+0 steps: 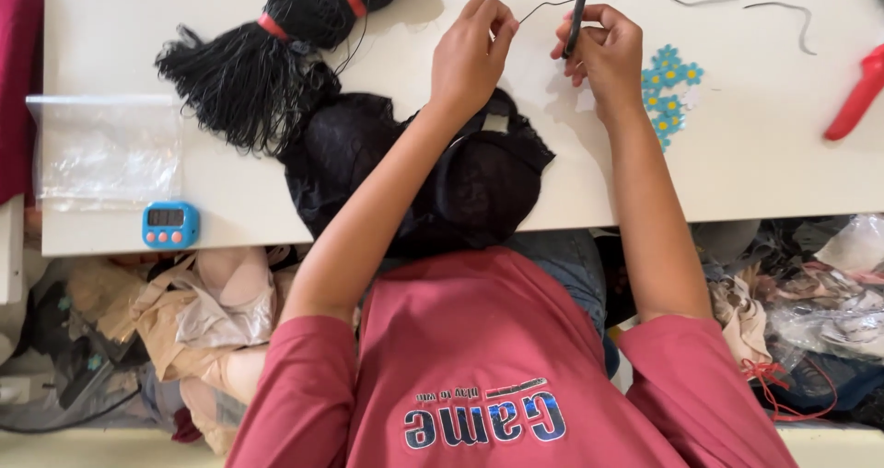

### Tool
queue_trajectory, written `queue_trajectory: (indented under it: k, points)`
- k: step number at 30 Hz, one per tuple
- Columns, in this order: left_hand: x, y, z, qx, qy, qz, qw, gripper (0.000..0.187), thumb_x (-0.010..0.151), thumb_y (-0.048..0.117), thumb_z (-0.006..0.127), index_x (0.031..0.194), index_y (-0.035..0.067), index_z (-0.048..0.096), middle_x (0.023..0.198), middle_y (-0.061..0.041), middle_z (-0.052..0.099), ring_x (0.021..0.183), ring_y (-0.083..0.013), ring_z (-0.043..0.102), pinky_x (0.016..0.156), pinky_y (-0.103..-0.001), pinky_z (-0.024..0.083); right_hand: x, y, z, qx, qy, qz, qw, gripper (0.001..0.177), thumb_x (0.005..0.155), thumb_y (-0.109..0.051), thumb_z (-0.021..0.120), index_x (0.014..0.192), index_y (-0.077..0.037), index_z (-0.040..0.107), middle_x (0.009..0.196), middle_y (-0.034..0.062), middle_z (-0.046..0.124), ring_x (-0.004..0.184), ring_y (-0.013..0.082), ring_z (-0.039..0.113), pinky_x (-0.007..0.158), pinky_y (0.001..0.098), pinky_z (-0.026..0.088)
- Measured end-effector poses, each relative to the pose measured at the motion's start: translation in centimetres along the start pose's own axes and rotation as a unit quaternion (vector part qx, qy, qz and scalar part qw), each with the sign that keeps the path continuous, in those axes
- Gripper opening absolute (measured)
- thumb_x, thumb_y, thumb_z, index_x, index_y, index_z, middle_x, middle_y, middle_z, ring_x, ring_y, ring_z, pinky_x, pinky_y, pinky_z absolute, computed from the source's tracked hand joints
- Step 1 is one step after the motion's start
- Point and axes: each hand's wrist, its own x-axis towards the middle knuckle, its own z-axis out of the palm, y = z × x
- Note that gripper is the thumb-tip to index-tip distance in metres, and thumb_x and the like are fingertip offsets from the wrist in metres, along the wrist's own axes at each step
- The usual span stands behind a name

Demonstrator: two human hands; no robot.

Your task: Attaching small decorative flower patches to bras using a needle and thread.

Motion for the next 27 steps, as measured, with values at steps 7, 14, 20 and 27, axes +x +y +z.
queue_trajectory:
  k: [7, 14, 20, 27]
  points:
    - [-4.6, -0.7, -5.8, -0.029, -0.074, 0.138, 0.987, 0.01, 0.099, 0.013, 0.06, 0.09, 0.012, 0.063, 0.087, 0.0, 0.063, 0.067, -0.0158, 0.056, 0.069, -0.033, 0.041, 2.1, 3.3, 1.3, 0.139, -0.017, 0.022, 0.99, 0.033, 0.08, -0.012, 0.082, 0.101, -0.018, 0.057, 0.093, 0.0136, 0.078, 0.054, 0.0118, 0.062, 0.041, 0.0185, 0.039]
    - [-6.4, -5.6, -7.6, 0.163, -0.088, 0.115, 0.976, 0.012, 0.096, 0.021, 0.069, 0.087, 0.013, 0.067, 0.084, 0.001, 0.066, 0.081, -0.0225, 0.057, 0.079, -0.039, 0.038, 3.1, 4.7, -0.8, 0.221, 0.002, 0.019, 0.975, 0.026, 0.091, -0.013, 0.079, 0.108, -0.014, 0.059, 0.084, 0.0083, 0.065, 0.064, 0.0136, 0.061, 0.055, 0.0239, 0.059]
    - [-5.7, -6.0, -7.0, 0.158, -0.115, 0.057, 0.979, 0.015, 0.094, 0.024, 0.065, 0.104, 0.015, 0.059, 0.103, -0.002, 0.059, 0.093, -0.0213, 0.057, 0.083, -0.04, 0.041, 1.5, 4.0, 1.2, 0.117, -0.02, -0.012, 0.993, 0.026, 0.087, -0.006, 0.073, 0.107, -0.014, 0.059, 0.083, 0.0071, 0.066, 0.067, 0.0146, 0.065, 0.053, 0.026, 0.056]
    - [-4.4, -3.6, -2.4, -0.128, -0.084, 0.079, 0.985, 0.017, 0.101, 0.016, 0.06, 0.115, 0.007, 0.065, 0.108, -0.007, 0.073, 0.101, -0.0219, 0.067, 0.089, -0.035, 0.054, -0.4, 2.7, 2.2, 0.088, -0.132, -0.086, 0.984, 0.025, 0.098, -0.012, 0.076, 0.109, -0.01, 0.054, 0.088, 0.0122, 0.068, 0.073, 0.0187, 0.068, 0.06, 0.0274, 0.061]
